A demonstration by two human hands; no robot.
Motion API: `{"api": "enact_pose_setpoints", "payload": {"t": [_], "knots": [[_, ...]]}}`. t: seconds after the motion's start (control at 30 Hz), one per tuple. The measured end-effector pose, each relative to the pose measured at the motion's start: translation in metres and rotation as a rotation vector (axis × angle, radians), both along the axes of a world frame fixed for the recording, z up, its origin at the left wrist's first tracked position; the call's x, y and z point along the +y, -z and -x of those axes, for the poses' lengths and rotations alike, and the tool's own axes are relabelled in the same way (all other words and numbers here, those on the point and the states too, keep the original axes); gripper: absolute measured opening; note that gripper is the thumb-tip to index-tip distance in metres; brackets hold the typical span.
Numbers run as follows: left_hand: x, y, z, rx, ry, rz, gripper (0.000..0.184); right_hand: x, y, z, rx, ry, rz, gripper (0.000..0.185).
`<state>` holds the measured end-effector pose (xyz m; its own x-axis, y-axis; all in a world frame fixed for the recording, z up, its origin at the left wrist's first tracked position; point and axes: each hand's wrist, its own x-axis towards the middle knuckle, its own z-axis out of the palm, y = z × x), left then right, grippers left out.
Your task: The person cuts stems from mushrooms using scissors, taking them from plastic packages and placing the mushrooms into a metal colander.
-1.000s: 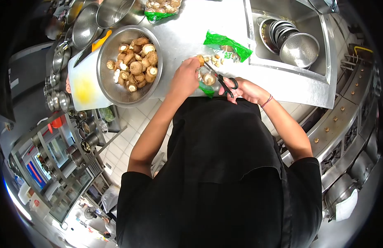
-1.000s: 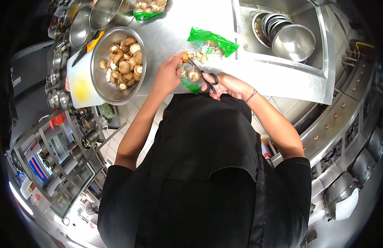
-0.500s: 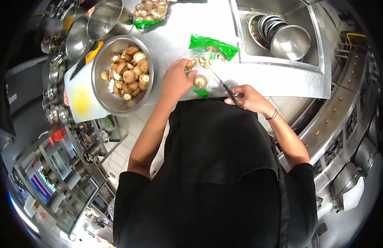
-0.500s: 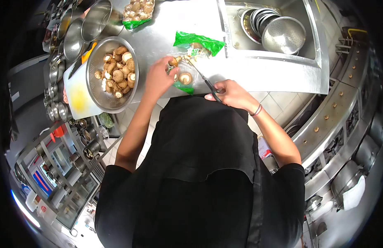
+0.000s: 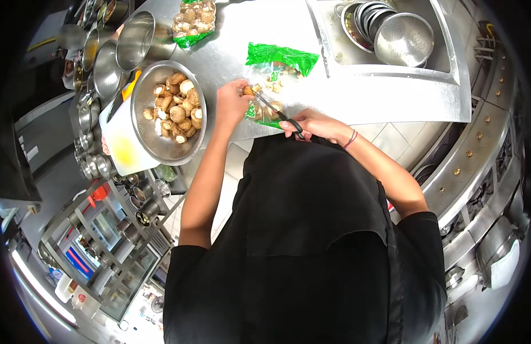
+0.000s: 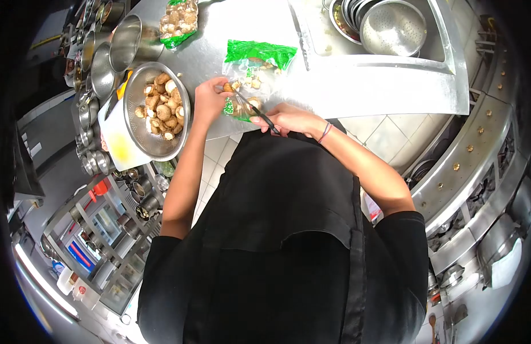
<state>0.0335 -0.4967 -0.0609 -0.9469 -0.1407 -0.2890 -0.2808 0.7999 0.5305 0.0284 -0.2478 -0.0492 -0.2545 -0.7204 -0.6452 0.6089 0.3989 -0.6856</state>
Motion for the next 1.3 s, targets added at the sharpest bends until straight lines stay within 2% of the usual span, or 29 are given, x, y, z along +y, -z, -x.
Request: {"api": "enact_pose_setpoints", "payload": {"t": [0.07,0.1,0.17,0.2,0.27,0.4,0.47,0.5,0.53,0.6,0.63,0.7,0.83,0.9,0.97,1.07,1.17,1.23,1.27,1.3], "knots": [[-0.004,0.002,-0.004,-0.093,-0.220,-0.276,0.039,-0.002,0.000,-0.001,0.002,0.008,0.012,0.059],[-0.003,0.000,-0.007,-0.102,-0.212,-0.274,0.039,-0.003,0.000,-0.002,0.023,0.009,0.016,0.058],[0.001,-0.004,-0.008,-0.132,-0.357,-0.499,0.029,-0.007,-0.001,-0.002,0.037,0.028,0.017,0.058],[-0.002,0.003,-0.010,-0.142,-0.343,-0.500,0.029,-0.011,-0.005,0.002,0.011,0.006,0.019,0.057],[-0.010,0.023,-0.016,0.021,-0.248,-0.487,0.028,-0.010,-0.004,0.009,-0.015,-0.009,0.020,0.055],[-0.004,0.005,-0.011,0.005,-0.275,-0.529,0.034,-0.007,0.007,0.013,-0.098,-0.011,0.106,0.047],[0.004,-0.004,-0.010,0.024,-0.045,-0.319,0.036,-0.001,0.011,0.009,-0.177,0.071,0.095,0.043],[0.006,-0.006,-0.009,0.038,0.006,-0.266,0.038,0.005,-0.009,0.013,-0.171,0.072,0.043,0.040],[0.007,-0.007,-0.008,0.045,-0.002,-0.267,0.038,0.010,-0.006,0.009,-0.165,0.063,0.041,0.040],[0.005,-0.009,-0.005,0.030,0.118,-0.136,0.035,0.028,0.007,0.004,-0.193,0.237,0.130,0.042],[0.002,-0.008,-0.005,0.046,0.098,-0.136,0.035,0.037,0.004,0.008,-0.234,0.249,0.131,0.045],[-0.005,-0.009,-0.004,-0.006,0.178,-0.210,0.038,0.045,-0.006,0.013,-0.213,0.257,0.125,0.045],[-0.009,-0.022,-0.011,0.092,0.203,-0.163,0.034,0.051,-0.013,0.016,-0.089,0.219,0.099,0.044],[-0.017,-0.017,-0.014,0.218,0.428,-0.041,0.030,0.047,-0.013,0.018,0.020,0.171,0.078,0.039],[-0.019,-0.015,-0.010,0.051,0.423,0.040,0.025,0.045,-0.008,0.019,0.087,0.121,-0.018,0.036],[-0.025,-0.017,-0.002,0.080,0.425,0.026,0.020,0.039,-0.009,0.020,0.230,0.001,-0.030,0.038],[-0.021,-0.034,-0.004,0.104,0.290,-0.054,0.019,0.031,-0.021,0.024,0.285,-0.067,-0.066,0.034],[-0.020,-0.044,-0.007,0.371,0.074,-0.212,0.021,0.030,-0.022,0.026,0.287,-0.063,-0.075,0.034],[-0.029,-0.051,-0.004,0.476,0.111,-0.358,0.026,0.030,-0.022,0.027,0.283,-0.056,-0.081,0.034],[-0.031,-0.068,-0.009,0.563,0.023,-0.347,0.027,0.030,-0.023,0.028,0.313,-0.070,-0.093,0.034]]}}
